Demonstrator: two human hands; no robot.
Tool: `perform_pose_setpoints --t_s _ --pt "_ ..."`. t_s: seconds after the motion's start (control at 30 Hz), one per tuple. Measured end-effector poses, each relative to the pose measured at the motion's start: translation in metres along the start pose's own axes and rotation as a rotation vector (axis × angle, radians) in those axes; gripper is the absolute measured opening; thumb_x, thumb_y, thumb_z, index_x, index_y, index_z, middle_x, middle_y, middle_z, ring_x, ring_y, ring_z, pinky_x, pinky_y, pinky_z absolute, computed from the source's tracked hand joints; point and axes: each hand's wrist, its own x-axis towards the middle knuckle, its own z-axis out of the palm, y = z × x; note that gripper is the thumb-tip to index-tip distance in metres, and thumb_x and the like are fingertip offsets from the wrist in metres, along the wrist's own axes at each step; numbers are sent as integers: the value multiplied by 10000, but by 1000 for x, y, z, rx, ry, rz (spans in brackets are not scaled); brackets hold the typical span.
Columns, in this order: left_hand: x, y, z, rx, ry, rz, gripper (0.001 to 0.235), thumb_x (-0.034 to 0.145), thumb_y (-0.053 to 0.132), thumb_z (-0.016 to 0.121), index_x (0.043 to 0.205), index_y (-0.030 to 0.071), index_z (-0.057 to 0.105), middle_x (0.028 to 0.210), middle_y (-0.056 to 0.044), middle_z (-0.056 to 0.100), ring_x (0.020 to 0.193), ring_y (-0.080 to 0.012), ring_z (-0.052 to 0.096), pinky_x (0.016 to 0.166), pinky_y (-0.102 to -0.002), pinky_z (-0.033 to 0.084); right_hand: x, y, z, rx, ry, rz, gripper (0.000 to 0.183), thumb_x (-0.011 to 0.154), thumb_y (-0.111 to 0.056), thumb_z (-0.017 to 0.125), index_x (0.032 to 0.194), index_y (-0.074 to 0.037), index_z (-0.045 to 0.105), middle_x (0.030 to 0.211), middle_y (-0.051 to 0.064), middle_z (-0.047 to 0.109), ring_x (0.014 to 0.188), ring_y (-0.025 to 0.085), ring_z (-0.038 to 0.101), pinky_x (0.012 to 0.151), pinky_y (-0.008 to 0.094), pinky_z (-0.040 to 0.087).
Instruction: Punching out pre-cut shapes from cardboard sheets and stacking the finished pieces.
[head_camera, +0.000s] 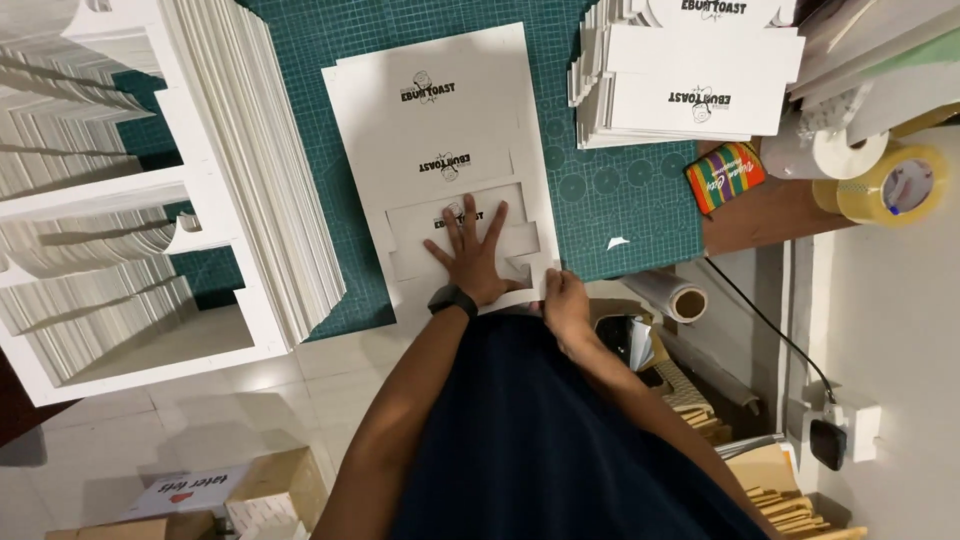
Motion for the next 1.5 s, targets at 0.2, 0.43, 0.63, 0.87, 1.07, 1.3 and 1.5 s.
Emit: perform_pose_setpoints --t_s 0.2,0.43,0.63,0.87,1.07,1.3,1.5 --pt "-2 -5 3 -73 -26 8 1409 617 458 966 1632 447 -11 1669 -74 -306 1501 -435 -300 1052 -823 -187 56 33 -21 -402 -72 -140 470 1005 -536 513 1113 -154 765 966 203 758 1044 434 703 859 540 570" --pt "-1 -2 -5 -170 2 -10 1425 578 646 916 1645 397 5 1684 -79 -272 1503 -403 -310 1012 -811 -245 32 -67 -33 -299 -367 -98 503 909 -442 676 980 54 720 638 195 656 432 234 602 340 277 498" --pt "-1 7 -7 -115 -11 -53 1423 588 683 877 1644 374 -27 1680 -99 -275 1502 -413 -300 1005 -828 -224 27 -77 -33 -243 -366 -53 444 903 -414 727 802 18 711 560 139 608 386 188 533 293 250 402" --pt "5 14 -7 14 -49 -121 1358 659 662 826 1634 376 -75 1682 -101 -269 1510 -418 -280 1020 -833 -206 19 -78 -23 -178 -277 -39 447 908 -403 741 980 38 767 863 202 736 763 291 716 567 384 583" --pt "5 14 0 95 3 -127 1266 718 526 779 1630 388 -87 1701 -90 -231 1525 -419 -251 1039 -831 -178 28 -54 -3 -581 -144 -132 525 910 -456 686 1010 54 766 963 284 728 1011 448 719 749 486 603" --pt "2 14 -10 92 116 -39 1139 826 219 709 1638 385 -72 1713 -100 -167 1542 -429 -167 1080 -825 -100 10 -68 -19 -481 -98 -497 496 867 -360 738 655 79 648 577 283 607 625 447 675 541 455 478" --pt "0 4 -6 40 38 -48 1218 787 390 811 1636 382 -62 1695 -104 -236 1523 -446 -235 1049 -830 -163 -1 -81 -32 -257 -198 -261 489 872 -394 743 556 -44 614 508 109 557 565 255 574 537 393 422"
